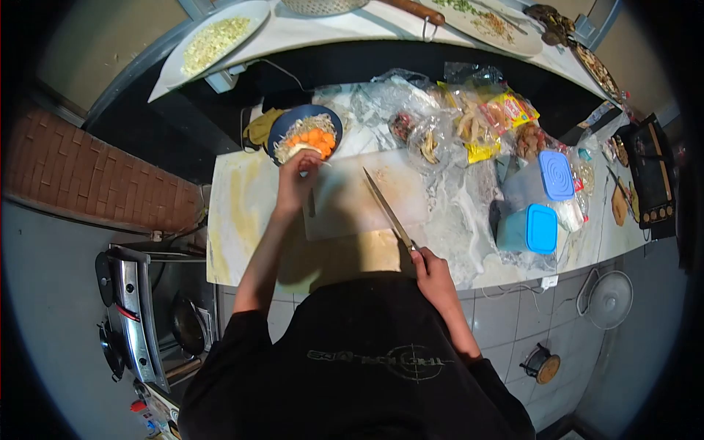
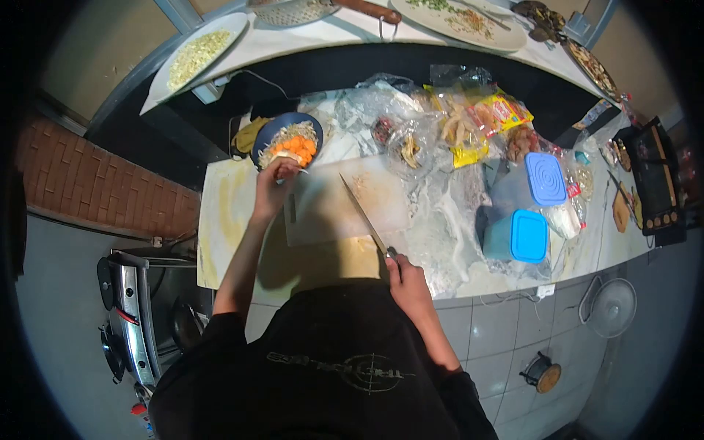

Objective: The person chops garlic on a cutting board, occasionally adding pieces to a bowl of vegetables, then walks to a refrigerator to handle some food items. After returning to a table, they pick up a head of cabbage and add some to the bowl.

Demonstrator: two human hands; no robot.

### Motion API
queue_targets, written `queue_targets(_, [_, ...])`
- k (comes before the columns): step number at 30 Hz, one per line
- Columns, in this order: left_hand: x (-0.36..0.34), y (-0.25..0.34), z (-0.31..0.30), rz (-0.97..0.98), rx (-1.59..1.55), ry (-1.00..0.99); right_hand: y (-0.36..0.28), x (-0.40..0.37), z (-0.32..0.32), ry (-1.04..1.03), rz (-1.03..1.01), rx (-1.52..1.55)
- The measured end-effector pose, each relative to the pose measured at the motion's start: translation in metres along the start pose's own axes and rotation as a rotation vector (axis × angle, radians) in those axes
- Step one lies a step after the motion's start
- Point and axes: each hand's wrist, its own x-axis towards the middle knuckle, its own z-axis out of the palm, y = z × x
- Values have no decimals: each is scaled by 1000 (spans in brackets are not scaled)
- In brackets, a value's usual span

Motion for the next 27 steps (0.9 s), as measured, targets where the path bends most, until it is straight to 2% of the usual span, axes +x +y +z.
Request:
queue_targets(3, [-51,20,27,11,111,13,0,-6,2,16,-51,-12])
queue_targets(6, [-82,22,46,-240,95,60,-1,-10,3,-40,-73,-59])
queue_targets(7, [-89,19,50,-249,92,63,-1,-11,3,-52,-79,-82])
queue_targets(18, [-112,6,65,-107,144,129,-5,-12,6,-105,-105,-216])
queue_targets(27, [-114,3,68,-84,156,148,-6,-14,8,-108,-112,-284])
